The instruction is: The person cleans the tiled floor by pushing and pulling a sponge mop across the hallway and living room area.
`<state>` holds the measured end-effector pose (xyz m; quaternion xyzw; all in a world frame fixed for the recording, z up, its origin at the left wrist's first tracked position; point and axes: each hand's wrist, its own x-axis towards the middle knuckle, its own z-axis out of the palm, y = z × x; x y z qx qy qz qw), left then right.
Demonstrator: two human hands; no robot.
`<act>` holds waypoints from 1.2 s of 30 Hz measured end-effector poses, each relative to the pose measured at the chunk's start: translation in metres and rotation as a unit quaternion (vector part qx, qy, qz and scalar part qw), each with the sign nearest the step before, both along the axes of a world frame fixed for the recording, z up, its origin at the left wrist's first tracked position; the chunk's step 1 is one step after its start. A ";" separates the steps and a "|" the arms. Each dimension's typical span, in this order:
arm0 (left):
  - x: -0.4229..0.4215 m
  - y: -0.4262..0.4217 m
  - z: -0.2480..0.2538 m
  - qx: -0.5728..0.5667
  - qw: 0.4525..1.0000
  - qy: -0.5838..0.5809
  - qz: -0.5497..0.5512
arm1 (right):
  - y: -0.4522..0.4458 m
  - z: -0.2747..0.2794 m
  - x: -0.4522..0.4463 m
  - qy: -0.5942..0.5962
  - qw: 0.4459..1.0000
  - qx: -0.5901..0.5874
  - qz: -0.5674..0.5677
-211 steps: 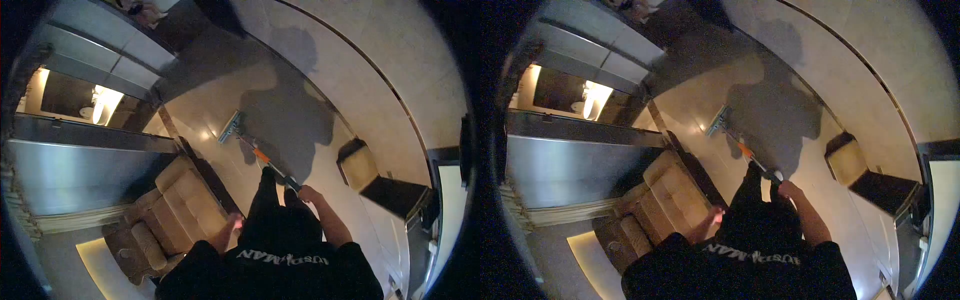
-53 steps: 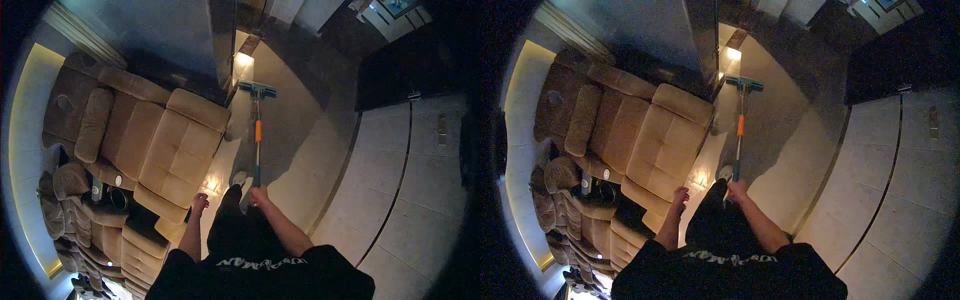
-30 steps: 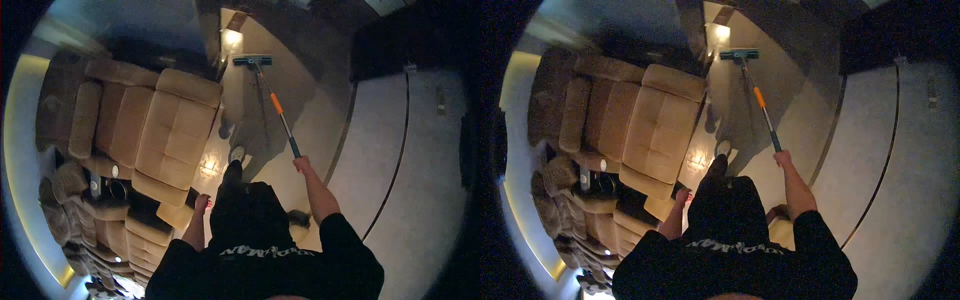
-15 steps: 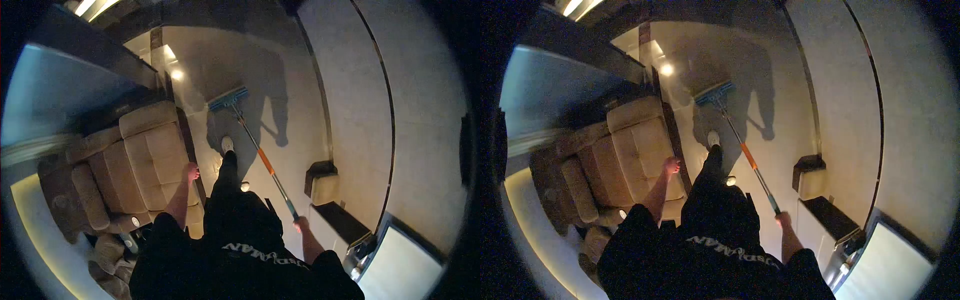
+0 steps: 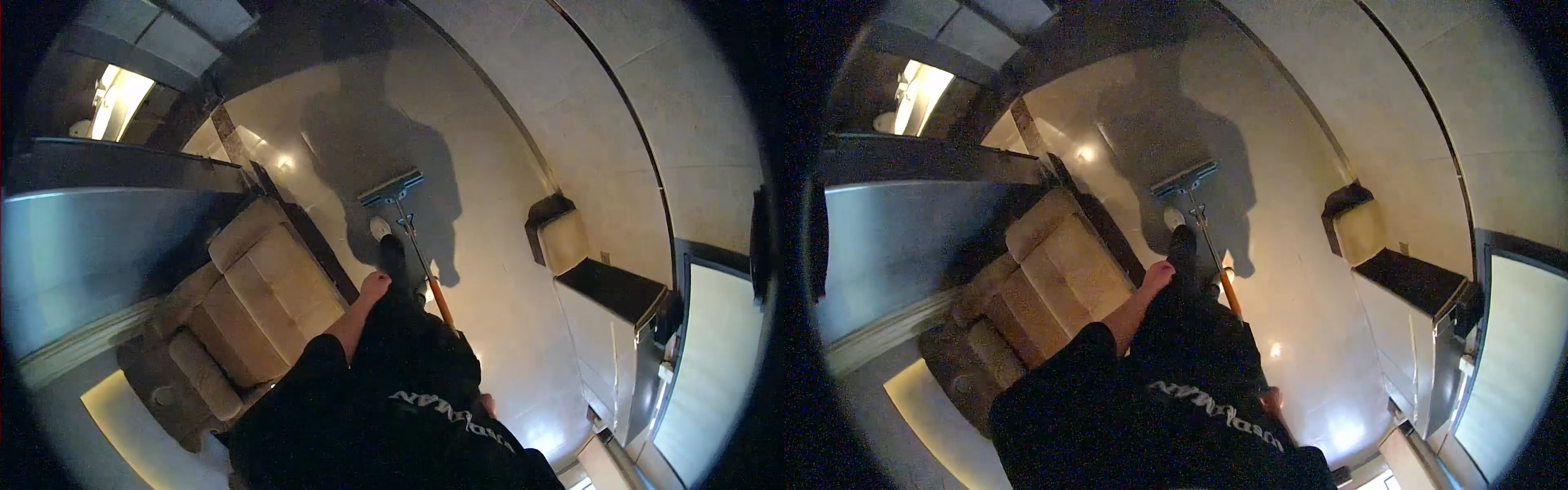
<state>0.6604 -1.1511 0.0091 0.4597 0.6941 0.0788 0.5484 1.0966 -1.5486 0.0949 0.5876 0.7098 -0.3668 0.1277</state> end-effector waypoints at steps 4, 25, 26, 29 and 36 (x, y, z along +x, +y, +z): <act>-0.008 0.042 0.067 -0.096 0.990 -0.053 0.085 | 0.166 0.090 -0.057 -0.124 0.914 -0.135 -0.363; -0.126 -0.028 0.042 -0.133 0.701 -0.231 0.661 | 0.750 -0.029 -0.360 0.347 0.804 -0.379 -0.299; -0.117 -0.012 0.058 -0.097 0.759 -0.162 0.623 | 0.776 -0.026 -0.378 0.239 0.849 -0.363 -0.301; -0.097 -0.026 0.069 -0.058 0.761 -0.215 0.609 | 0.822 -0.081 -0.373 0.229 0.837 -0.356 -0.347; 0.016 -0.117 0.090 -0.057 0.761 -0.090 0.640 | 0.790 -0.094 -0.262 0.175 0.908 -0.263 -0.277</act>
